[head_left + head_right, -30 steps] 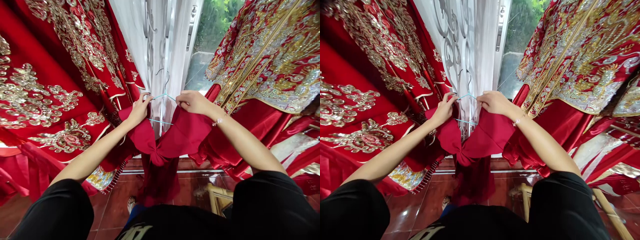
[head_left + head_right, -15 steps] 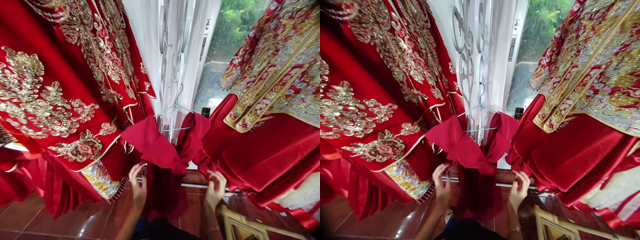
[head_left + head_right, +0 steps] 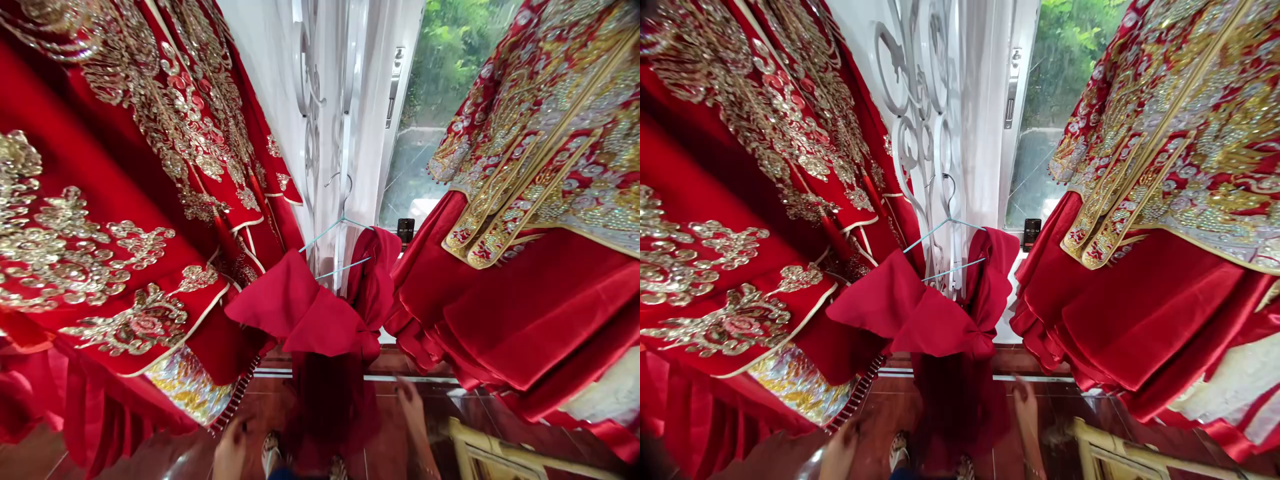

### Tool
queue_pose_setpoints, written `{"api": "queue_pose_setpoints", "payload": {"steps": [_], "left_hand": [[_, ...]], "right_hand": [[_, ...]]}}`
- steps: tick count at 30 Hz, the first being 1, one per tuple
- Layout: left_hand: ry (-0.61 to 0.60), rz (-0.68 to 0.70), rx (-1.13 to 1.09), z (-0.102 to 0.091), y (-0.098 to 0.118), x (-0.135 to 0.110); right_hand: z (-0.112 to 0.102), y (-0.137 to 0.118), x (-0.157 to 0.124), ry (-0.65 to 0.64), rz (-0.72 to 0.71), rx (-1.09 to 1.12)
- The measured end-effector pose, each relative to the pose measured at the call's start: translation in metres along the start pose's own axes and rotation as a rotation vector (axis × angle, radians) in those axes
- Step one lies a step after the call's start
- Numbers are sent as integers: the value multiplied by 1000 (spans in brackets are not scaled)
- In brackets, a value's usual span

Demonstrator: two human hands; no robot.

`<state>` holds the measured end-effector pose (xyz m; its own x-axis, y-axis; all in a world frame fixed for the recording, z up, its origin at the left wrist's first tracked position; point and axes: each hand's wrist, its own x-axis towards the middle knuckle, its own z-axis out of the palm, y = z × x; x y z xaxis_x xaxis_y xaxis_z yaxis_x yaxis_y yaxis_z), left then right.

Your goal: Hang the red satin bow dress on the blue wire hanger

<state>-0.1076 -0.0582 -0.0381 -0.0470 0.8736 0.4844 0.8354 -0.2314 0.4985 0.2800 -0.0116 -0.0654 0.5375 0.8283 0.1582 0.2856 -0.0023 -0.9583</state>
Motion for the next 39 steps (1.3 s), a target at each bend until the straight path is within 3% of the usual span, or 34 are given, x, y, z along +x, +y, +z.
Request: {"api": "queue_pose_setpoints", "payload": {"steps": [3,6,9,12,14,17,20,23,26,29,34,39], "left_hand": [[394,56,-104,-20,27,51],[610,280,-103,-42,97,119],[517,318,-22,-52,173,188],[328,146,125,-53,211,238],[218,23,183,-54,213,254],[98,-81,172,-60,197,259],[23,-74,107,-69,181,256],[-31,-14,53,-75,171,259],[-39,51,52,-75,162,267],[31,89,83,-73,152,271],[42,85,95,-78,144,270],[2,128,26,-89,140,273]], "right_hand": [[9,-71,63,260,-149,110],[33,-175,116,240,-471,-18],[61,-246,147,85,-525,-371],[69,-258,161,-45,-437,-511],[61,-249,168,-96,-429,-525],[40,-238,182,-214,-514,-550],[27,-240,194,-336,-576,-592],[25,-246,198,-358,-636,-624],[29,-244,194,-262,-682,-642],[30,-239,189,-151,-671,-647],[23,-229,191,-258,-718,-544],[23,-224,193,-261,-625,-560]]}}
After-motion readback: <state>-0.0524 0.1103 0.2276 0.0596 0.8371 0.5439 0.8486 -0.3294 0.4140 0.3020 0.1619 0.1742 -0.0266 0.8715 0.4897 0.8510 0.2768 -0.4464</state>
